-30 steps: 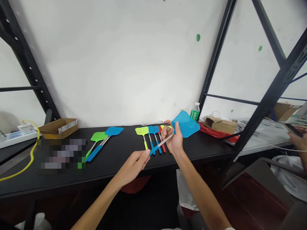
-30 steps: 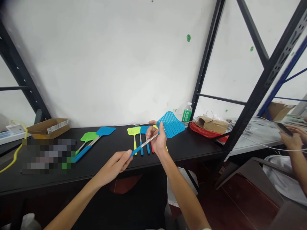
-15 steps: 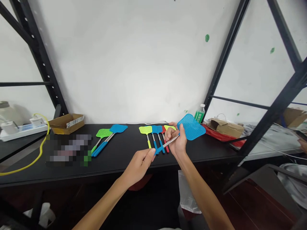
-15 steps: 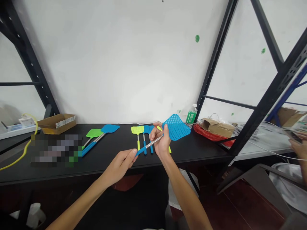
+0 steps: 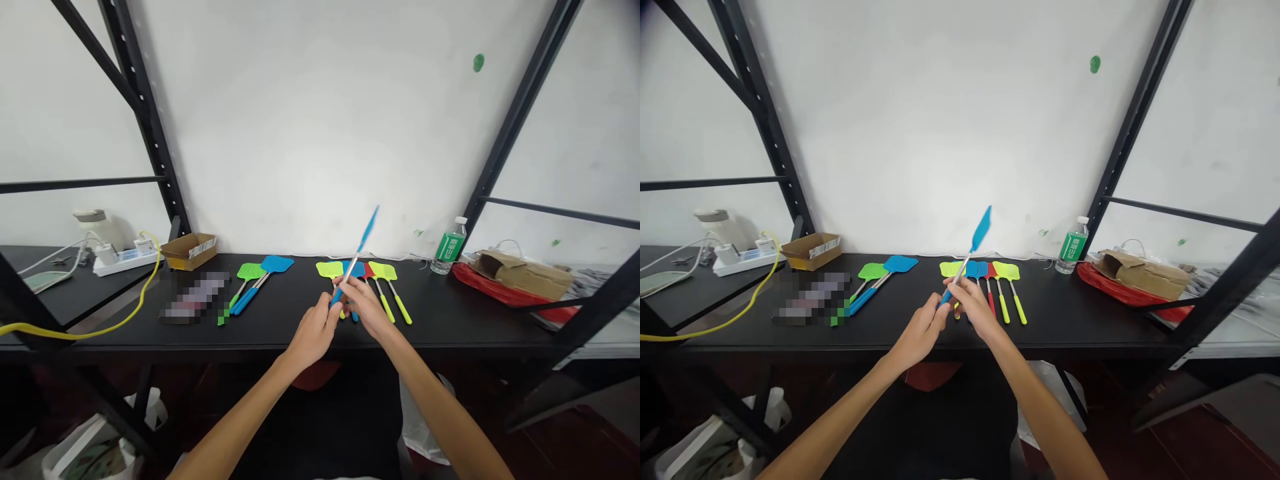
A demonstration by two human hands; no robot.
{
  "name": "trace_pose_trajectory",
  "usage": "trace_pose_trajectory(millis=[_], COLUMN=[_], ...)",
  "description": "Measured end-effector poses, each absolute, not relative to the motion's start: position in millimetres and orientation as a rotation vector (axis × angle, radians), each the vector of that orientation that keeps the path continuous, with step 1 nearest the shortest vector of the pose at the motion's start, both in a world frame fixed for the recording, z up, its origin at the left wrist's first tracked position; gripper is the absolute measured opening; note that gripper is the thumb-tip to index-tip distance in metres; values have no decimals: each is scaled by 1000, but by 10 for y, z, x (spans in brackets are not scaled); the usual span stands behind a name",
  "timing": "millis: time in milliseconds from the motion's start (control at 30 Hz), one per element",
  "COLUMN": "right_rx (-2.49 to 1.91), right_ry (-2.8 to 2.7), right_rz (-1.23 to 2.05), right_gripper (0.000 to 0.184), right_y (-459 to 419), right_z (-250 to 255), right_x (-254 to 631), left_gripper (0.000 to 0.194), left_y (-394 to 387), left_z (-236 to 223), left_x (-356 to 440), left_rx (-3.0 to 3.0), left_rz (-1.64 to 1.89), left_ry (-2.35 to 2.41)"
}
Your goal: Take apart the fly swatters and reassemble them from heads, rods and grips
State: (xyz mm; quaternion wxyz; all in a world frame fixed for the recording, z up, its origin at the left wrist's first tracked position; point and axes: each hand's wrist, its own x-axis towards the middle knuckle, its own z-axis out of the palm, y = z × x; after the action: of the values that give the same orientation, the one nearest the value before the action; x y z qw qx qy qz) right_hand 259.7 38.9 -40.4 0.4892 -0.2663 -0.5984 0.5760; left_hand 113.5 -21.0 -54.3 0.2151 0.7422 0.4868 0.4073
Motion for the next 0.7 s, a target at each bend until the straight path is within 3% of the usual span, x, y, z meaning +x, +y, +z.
trace_pose_trajectory(millis=[233, 400, 700], right_rx=[-943, -868, -814], right_ry=[-1753, -1990, -2256], right_rz=[1396, 1353, 1212], right_gripper=[42, 42, 43], right_y=[532, 495, 458], right_z=[-517, -538, -576], right_x=[2764, 2740, 2714], left_gripper=[33, 25, 34], left_y=[-51, 39, 54], left_z=[-684, -802, -887], left_x=[965, 923, 923], left_rx=[1984, 2004, 2312], left_rz=[1069, 1054, 788], left_ry=[1651, 1807, 1987])
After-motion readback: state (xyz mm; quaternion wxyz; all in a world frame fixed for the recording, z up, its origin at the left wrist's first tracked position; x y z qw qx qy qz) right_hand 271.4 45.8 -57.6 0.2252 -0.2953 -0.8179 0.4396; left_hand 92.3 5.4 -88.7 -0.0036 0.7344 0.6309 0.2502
